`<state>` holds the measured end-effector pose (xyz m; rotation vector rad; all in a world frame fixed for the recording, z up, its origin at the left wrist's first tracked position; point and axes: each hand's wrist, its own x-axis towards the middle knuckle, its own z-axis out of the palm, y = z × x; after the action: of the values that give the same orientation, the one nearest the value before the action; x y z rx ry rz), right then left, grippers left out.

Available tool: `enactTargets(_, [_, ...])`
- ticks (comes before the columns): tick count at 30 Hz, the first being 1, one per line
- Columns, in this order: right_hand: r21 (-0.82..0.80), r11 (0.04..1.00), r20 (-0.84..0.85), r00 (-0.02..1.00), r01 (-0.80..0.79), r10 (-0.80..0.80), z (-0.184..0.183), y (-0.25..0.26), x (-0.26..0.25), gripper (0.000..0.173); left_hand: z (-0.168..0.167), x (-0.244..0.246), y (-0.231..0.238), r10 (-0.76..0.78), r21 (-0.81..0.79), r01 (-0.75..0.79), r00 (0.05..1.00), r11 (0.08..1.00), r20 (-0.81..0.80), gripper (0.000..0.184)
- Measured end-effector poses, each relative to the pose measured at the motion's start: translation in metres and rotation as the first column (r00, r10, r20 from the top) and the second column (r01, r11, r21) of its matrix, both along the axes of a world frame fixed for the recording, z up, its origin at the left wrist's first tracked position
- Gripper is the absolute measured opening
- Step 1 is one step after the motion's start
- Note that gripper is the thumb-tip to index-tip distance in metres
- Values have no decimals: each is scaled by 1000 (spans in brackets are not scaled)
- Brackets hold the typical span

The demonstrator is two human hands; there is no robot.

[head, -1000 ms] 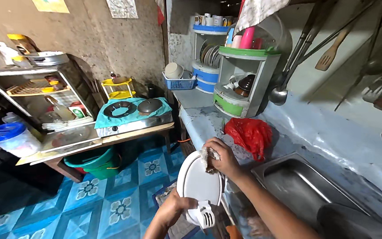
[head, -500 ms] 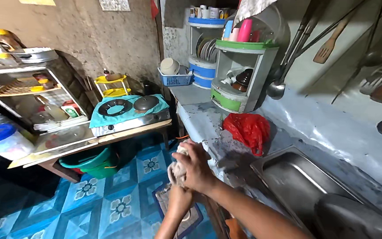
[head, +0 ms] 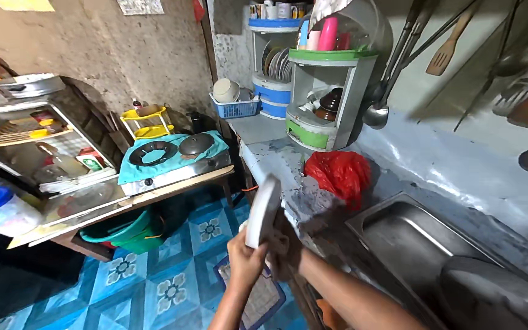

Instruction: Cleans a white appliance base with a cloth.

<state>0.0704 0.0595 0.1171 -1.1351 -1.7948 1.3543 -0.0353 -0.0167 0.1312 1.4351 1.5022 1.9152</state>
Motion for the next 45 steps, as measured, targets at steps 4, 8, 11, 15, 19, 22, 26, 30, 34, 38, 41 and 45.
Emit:
enactTargets(4, [-531, 841, -396, 844, 109, -360, -7, -19, -8, 25, 17, -6, 20, -65, 78, 36, 914, 996, 400, 27])
enactTargets(8, [-500, 866, -639, 677, -4, -366, 13, 15, 2, 29, 7, 7, 19, -110, 104, 59, 787, 993, 606, 34])
enactTargets(11, [-243, 970, -688, 706, -5, -169, 18, 25, 11, 22, -2, -10, 3, -283, 122, 266, 733, 956, 618, 42])
enactTargets(15, [0, 999, -539, 842, -45, 38, 13, 37, 39, 25, 10, -93, -9, -442, 77, 500, 672, 863, 594, 104])
enactTargets(19, [378, 889, -226, 906, -257, 358, 7, 50, 52, 27, 17, -128, -3, -702, -328, 792, 609, 514, 370, 91])
enactTargets(22, [361, 925, -174, 966, -117, 190, 14, 41, 50, 31, 16, -97, -6, -558, -462, 714, 700, 526, 445, 63])
enactTargets(26, [-29, 915, -605, 721, 402, -336, 25, 54, 58, 38, -15, -66, -24, -306, -250, 608, 661, 753, 685, 55])
enactTargets(30, [185, 899, -623, 755, 396, -205, 11, 33, 59, 46, -24, -23, -23, -93, -141, 396, 517, 908, 851, 44])
enactTargets(34, [768, 609, -252, 968, 197, 6, -29, -50, 25, 28, -24, 9, -1, 39, -146, 248, 393, 958, 919, 37])
enactTargets(38, [792, 592, -162, 986, 152, -37, -20, -32, 30, 27, -26, 11, -11, 6, -146, 174, 620, 974, 784, 72])
enactTargets(41, [600, 791, -119, 991, 122, -63, 8, 14, 44, 17, -18, 13, -25, -102, -108, 244, 711, 964, 696, 85])
enactTargets(45, [642, 745, -135, 983, 179, -120, -5, 4, 38, 18, -16, 12, -23, -31, -138, 196, 674, 971, 738, 75])
